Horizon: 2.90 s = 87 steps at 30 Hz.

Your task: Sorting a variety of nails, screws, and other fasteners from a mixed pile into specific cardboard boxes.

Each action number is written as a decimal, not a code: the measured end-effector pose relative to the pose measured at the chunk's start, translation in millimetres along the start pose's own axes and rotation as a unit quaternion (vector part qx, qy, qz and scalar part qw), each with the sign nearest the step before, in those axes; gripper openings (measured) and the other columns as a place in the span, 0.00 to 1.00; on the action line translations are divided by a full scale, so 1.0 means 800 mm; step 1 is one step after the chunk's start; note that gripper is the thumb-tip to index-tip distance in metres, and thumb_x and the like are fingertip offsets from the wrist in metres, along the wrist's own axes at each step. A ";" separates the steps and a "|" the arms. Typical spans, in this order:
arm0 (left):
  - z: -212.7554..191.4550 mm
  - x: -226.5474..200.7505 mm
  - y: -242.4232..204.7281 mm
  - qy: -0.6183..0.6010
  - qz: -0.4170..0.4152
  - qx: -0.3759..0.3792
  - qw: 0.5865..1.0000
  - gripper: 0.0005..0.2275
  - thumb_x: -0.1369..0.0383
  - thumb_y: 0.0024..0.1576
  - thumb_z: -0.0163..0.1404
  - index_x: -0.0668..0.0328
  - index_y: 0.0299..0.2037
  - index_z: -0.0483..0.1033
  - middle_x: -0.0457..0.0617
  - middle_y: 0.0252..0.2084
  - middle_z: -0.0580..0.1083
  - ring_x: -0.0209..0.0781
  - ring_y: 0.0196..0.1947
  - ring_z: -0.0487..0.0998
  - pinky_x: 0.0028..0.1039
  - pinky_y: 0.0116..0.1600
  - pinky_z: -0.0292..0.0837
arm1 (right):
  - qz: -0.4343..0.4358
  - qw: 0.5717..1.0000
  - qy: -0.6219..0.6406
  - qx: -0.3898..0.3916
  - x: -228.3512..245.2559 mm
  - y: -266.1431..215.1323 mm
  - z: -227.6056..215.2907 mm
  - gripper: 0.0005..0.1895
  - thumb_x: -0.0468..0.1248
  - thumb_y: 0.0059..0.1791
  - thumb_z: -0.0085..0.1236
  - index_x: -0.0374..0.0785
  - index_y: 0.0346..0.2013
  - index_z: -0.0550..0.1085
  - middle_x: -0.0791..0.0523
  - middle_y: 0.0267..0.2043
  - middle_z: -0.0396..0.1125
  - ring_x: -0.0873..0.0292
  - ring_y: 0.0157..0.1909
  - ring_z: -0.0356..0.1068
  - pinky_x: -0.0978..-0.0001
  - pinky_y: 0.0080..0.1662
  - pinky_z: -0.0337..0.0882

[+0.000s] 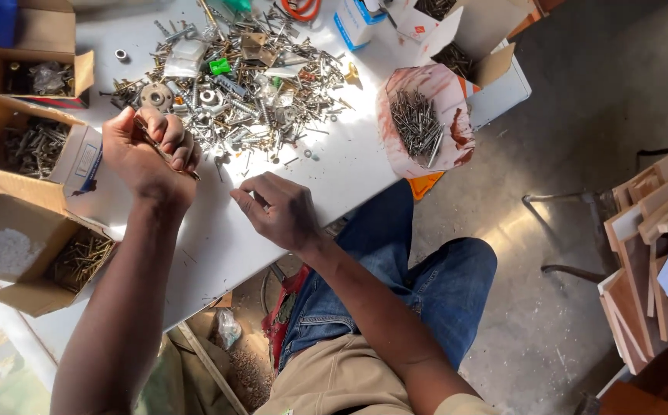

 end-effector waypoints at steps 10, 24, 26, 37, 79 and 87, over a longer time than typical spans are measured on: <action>0.025 -0.010 -0.020 0.070 0.021 -0.008 0.997 0.24 0.46 0.61 0.46 0.45 0.20 0.51 0.40 0.16 0.45 0.34 0.10 0.46 0.26 0.22 0.44 | 0.003 1.000 0.002 0.016 0.002 0.004 -0.004 0.07 0.37 0.54 0.58 0.40 0.32 0.75 0.58 0.16 0.63 0.62 0.19 0.69 0.75 0.23 0.68; 0.057 -0.015 -0.028 0.052 -0.021 -0.066 0.996 0.22 0.50 0.56 0.47 0.47 0.17 0.52 0.41 0.12 0.49 0.34 0.09 0.42 0.27 0.18 0.32 | 0.086 0.941 -0.288 -0.156 -0.126 0.089 0.009 0.33 0.51 0.49 0.68 0.42 0.61 0.65 0.48 0.62 0.65 0.49 0.64 0.66 0.54 0.64 0.71; 0.059 -0.016 -0.031 0.056 -0.018 -0.067 0.996 0.22 0.50 0.57 0.47 0.47 0.17 0.52 0.41 0.12 0.50 0.34 0.09 0.43 0.27 0.17 0.32 | 0.132 0.939 -0.304 -0.096 -0.148 0.105 0.020 0.32 0.52 0.48 0.67 0.41 0.60 0.68 0.49 0.61 0.66 0.50 0.61 0.66 0.57 0.60 0.70; 0.058 -0.011 -0.025 0.062 -0.022 -0.083 0.994 0.21 0.52 0.58 0.46 0.48 0.17 0.52 0.41 0.12 0.50 0.35 0.09 0.41 0.27 0.17 0.33 | 0.075 0.977 -0.201 0.007 -0.096 0.102 0.071 0.22 0.19 0.47 0.57 0.35 0.54 0.75 0.51 0.55 0.66 0.50 0.52 0.67 0.65 0.47 0.82; 0.042 0.019 -0.033 0.120 0.026 0.062 0.990 0.27 0.36 0.61 0.32 0.53 0.30 0.63 0.56 0.39 0.73 0.48 0.39 0.79 0.32 0.41 0.75 | 0.273 0.949 0.097 0.123 0.024 0.053 0.055 0.18 0.53 0.60 0.37 0.44 0.51 0.65 0.40 0.46 0.71 0.23 0.45 0.72 0.25 0.42 0.74; 0.049 0.027 -0.043 0.303 0.137 0.096 0.938 0.30 0.38 0.66 0.25 0.60 0.46 0.67 0.59 0.47 0.73 0.47 0.43 0.78 0.28 0.51 0.72 | 0.400 0.887 0.218 0.080 -0.007 0.044 0.055 0.17 0.55 0.58 0.40 0.48 0.43 0.70 0.45 0.34 0.70 0.41 0.43 0.70 0.47 0.47 0.66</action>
Point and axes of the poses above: each hand's wrist, its own y-axis towards the middle knuckle, its own z-axis out of the palm, x = y × z, the point moved 3 cm from there along y, towards the middle knuckle
